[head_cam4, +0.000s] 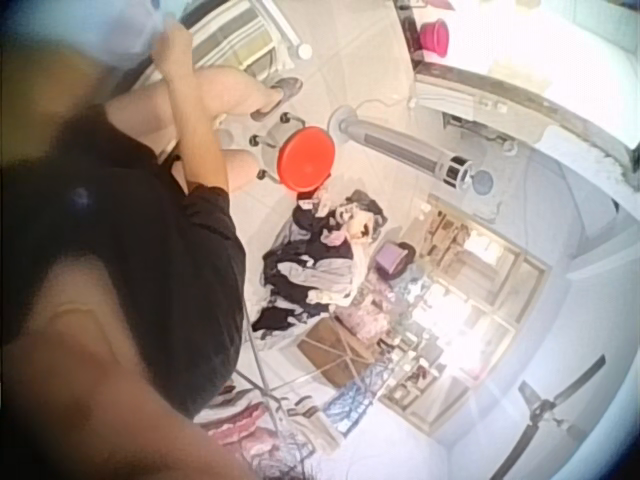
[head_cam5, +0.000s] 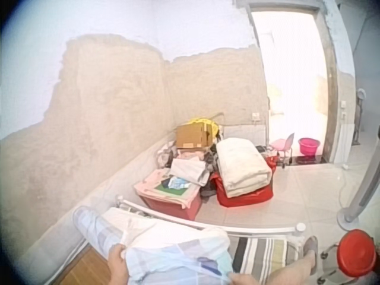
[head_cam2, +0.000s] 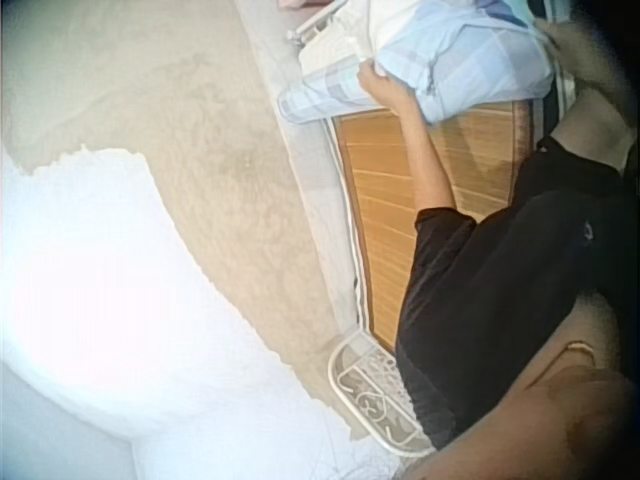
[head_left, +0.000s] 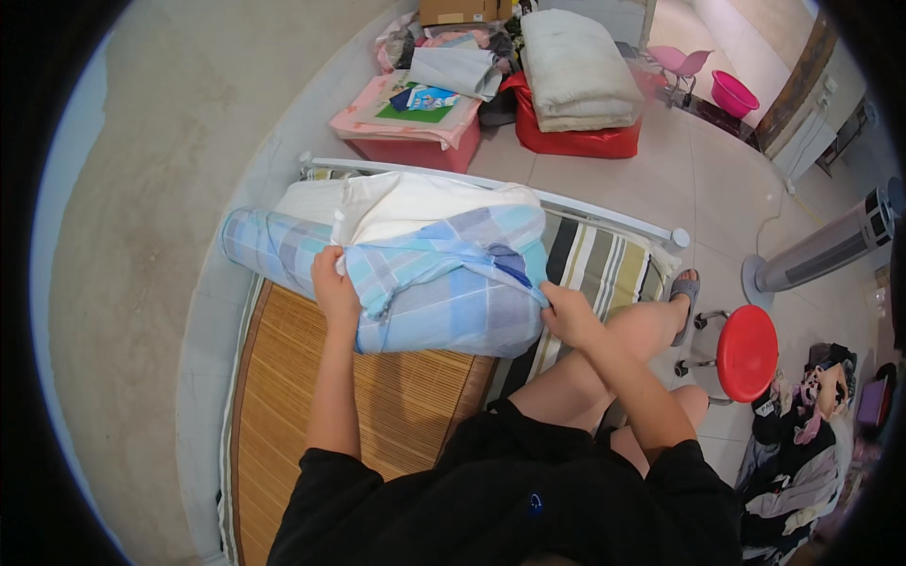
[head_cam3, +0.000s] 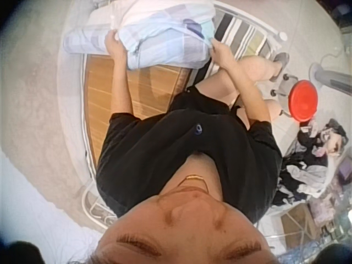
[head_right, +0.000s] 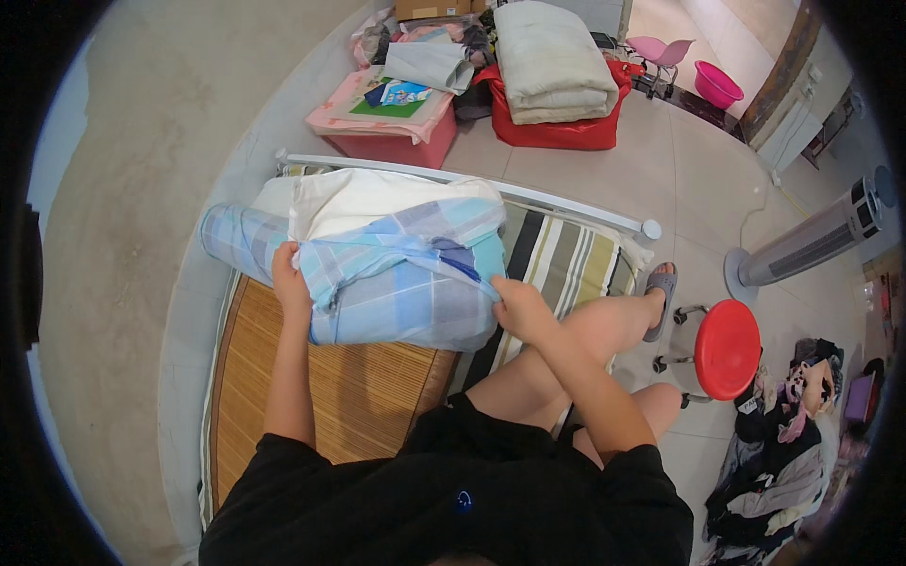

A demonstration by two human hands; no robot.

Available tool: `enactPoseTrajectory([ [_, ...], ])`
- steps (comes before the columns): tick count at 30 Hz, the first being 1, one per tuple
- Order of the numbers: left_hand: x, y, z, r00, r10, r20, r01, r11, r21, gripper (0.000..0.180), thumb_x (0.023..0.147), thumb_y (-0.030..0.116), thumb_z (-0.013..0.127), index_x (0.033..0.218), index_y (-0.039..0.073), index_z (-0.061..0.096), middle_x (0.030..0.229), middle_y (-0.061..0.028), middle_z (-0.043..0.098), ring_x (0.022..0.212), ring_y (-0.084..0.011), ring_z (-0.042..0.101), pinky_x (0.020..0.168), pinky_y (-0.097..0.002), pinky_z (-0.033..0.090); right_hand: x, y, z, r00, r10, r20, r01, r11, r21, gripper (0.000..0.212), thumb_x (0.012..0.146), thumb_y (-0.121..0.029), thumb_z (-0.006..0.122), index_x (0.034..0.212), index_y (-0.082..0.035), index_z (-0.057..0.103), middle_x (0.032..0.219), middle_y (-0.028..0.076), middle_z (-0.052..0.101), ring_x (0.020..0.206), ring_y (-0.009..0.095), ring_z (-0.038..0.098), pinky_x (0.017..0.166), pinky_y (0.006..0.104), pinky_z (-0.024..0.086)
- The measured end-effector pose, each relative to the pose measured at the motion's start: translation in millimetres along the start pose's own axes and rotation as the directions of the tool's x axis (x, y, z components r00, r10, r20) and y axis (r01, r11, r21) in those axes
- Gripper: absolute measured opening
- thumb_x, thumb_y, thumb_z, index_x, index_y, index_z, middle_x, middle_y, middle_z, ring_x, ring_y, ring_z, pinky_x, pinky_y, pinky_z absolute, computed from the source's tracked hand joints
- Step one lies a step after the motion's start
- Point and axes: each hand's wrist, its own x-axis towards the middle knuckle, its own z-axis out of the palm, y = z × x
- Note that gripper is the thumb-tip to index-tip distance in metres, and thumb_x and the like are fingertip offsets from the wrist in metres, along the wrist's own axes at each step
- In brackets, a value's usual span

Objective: The person folds a large blue and white checkered blanket by hand while sitting on the floor. The person first spreads the rolled-up blanket out, aligns the edges, and then folds it into a smaller rectangular shape by bringing sections together and smoothing the surface.

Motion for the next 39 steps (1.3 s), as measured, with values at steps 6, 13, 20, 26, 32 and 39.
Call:
enactPoseTrajectory([
  [6,9,-21,3,0.996,-0.076,-0.042,0.078,0.996,0.049,0.017,0.08,0.019,0.059,0.09,0.006,0.055,0.088,-0.0093,0.059,0.088,-0.0289,0.055,0.074,-0.0353,0.042,-22,-35,28,0.979,0.184,-0.09,-0.162,0.963,0.213,0.011,0.081,-0.003,0.049,0.092,0.0,0.047,0.075,0.026,0.055,0.075,0.045,0.056,0.064,0.0469,0.044],
  [13,24,-30,14,0.988,-0.153,-0.011,0.154,0.988,0.006,0.011,0.081,0.016,0.055,0.086,0.007,0.058,0.082,-0.0131,0.061,0.079,-0.0311,0.057,0.069,-0.0369,0.043,-43,-86,55,0.974,0.144,-0.175,-0.112,0.977,0.18,0.03,0.073,-0.016,0.069,0.089,0.0,0.049,0.08,0.022,0.055,0.078,0.04,0.056,0.066,0.0451,0.044],
  [20,44,-10,30,0.996,-0.089,0.019,0.087,0.994,0.064,0.016,0.079,0.016,0.06,0.094,0.009,0.057,0.095,-0.0104,0.06,0.096,-0.0327,0.053,0.079,-0.0394,0.043,-4,-79,40,0.932,0.214,-0.294,-0.171,0.971,0.165,0.053,0.063,-0.02,0.082,0.101,-0.001,0.051,0.095,0.018,0.054,0.086,0.039,0.055,0.074,0.0435,0.045],
  [26,31,4,16,0.99,0.087,-0.11,-0.11,0.97,-0.215,0.045,0.081,0.016,0.062,0.124,0.006,0.053,0.116,-0.0172,0.059,0.111,-0.0343,0.053,0.092,-0.0374,0.042,24,-24,24,0.906,0.355,-0.231,-0.104,0.715,0.691,0.052,0.092,-0.033,0.052,0.131,0.0,0.042,0.117,0.016,0.051,0.095,0.033,0.056,0.084,0.0401,0.043],
  [32,-6,32,-9,0.989,0.128,0.076,-0.107,0.967,-0.232,0.048,0.079,0.02,0.063,0.124,0.003,0.055,0.116,-0.0197,0.061,0.102,-0.0374,0.059,0.089,-0.0402,0.045,85,33,29,0.94,0.33,-0.081,-0.199,0.727,0.657,0.065,0.097,-0.045,0.038,0.145,-0.003,0.028,0.15,0.014,0.029,0.131,0.03,0.037,0.109,0.0375,0.025],
  [39,-39,43,-32,0.965,0.259,0.041,-0.253,0.96,-0.118,0.042,0.076,0.024,0.066,0.112,0.004,0.062,0.11,-0.0172,0.063,0.099,-0.0334,0.059,0.086,-0.0398,0.044,173,-28,-15,0.864,0.376,0.334,-0.48,0.416,0.773,0.058,0.092,-0.043,0.053,0.138,-0.009,0.041,0.141,0.015,0.04,0.119,0.023,0.051,0.103,0.0349,0.036],
])
